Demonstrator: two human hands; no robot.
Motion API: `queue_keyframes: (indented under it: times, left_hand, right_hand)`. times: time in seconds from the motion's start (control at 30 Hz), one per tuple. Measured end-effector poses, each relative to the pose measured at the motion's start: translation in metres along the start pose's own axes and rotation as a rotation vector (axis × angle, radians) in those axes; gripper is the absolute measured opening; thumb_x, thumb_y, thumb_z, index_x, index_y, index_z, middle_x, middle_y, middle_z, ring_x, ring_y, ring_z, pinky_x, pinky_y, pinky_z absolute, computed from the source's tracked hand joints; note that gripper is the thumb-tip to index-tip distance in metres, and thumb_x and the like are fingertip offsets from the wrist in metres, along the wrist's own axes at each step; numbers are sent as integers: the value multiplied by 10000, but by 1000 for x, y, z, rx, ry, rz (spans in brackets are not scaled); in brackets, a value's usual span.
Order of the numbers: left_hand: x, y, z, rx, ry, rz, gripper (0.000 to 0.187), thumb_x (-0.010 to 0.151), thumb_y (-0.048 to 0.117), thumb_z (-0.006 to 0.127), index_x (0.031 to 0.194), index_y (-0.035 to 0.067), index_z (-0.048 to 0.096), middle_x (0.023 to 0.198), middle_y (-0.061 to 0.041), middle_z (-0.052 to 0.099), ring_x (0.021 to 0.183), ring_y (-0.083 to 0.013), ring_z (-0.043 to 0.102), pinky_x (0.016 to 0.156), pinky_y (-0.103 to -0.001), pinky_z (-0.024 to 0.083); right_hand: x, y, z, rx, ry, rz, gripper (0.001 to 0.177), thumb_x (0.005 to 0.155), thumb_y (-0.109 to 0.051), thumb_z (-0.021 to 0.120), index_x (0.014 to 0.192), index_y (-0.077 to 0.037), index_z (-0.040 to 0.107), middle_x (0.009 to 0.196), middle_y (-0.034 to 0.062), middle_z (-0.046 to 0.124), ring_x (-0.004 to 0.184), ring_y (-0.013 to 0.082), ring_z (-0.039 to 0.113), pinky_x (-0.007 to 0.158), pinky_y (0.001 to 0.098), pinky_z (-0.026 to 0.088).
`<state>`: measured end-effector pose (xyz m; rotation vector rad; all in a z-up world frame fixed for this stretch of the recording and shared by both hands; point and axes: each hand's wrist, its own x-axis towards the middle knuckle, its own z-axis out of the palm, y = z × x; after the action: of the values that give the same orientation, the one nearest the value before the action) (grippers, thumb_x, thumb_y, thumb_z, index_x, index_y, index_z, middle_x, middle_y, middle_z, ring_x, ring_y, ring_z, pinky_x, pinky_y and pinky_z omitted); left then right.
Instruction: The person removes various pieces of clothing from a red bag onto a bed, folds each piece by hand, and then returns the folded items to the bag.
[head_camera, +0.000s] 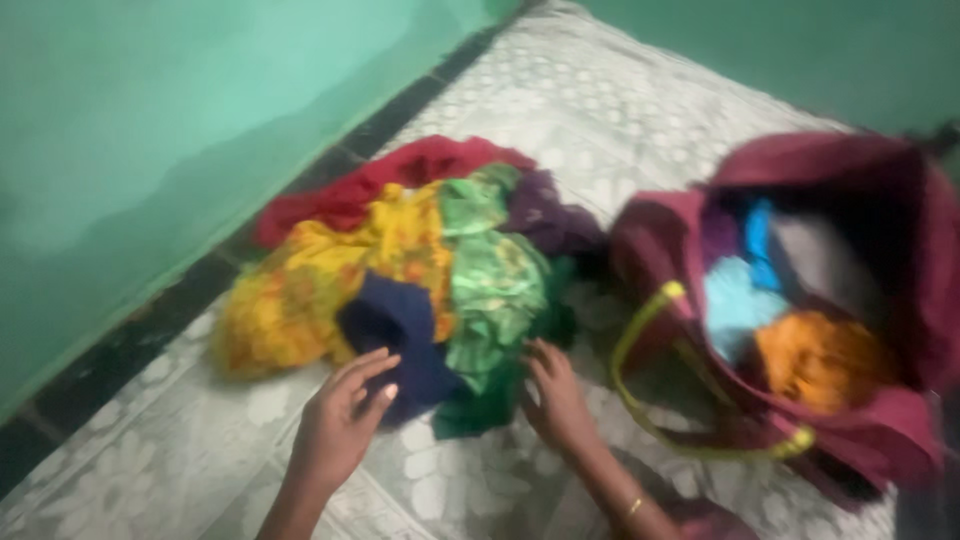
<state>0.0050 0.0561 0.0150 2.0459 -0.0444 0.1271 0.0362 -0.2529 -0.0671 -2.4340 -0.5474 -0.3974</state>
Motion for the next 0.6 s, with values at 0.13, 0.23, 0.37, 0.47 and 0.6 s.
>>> queue_keyframes:
  times: [0.13, 0.23, 0.37, 0.47, 0.6]
  left_hand:
    - [-13, -24, -42, 13, 125, -42, 351, 882, 167, 721, 1233, 157, 721, 1349, -45, 690, 1203, -205, 682, 904, -347, 590]
    - [-23, -47, -70, 10, 207, -124, 347, 889, 160, 715, 1236, 159, 717, 1354, -46, 683, 1206, -205, 677, 902, -353, 588]
    - [-25, -71, -95, 35, 291, -184, 330, 907, 169, 704, 1236, 174, 722, 1355, -39, 684, 1205, -203, 682, 905, -357, 601]
    - [-21, -88, -106, 63, 311, -204, 329, 914, 168, 704, 1242, 180, 718, 1368, -35, 677, 1254, -207, 654, 919, -376, 578]
    - [-7, -96, -114, 81, 310, -251, 338, 912, 178, 716, 1250, 194, 716, 1365, -28, 677, 1258, -202, 650, 939, -372, 580]
  right_hand:
    - [-29, 32, 54, 14, -126, 8, 499, 745, -31, 761, 1227, -98, 654, 1398, 222, 545, 1309, 448, 491, 1058, 507, 438]
    - [-34, 51, 74, -10, -108, 36, 474, 749, -32, 753, 1212, -94, 670, 1378, 217, 567, 1279, 435, 514, 1055, 512, 442]
    - [-26, 56, 85, -100, -36, 136, 464, 769, -36, 736, 1225, -64, 650, 1343, 191, 613, 1258, 409, 554, 1053, 501, 467]
    - [-21, 50, 92, -97, 78, 79, 450, 808, -47, 727, 1248, -45, 635, 1334, 213, 607, 1240, 421, 561, 1043, 501, 470]
    - [-2, 38, 100, -122, 110, 55, 504, 818, -77, 734, 1292, 16, 591, 1354, 245, 579, 1252, 447, 552, 1070, 526, 445]
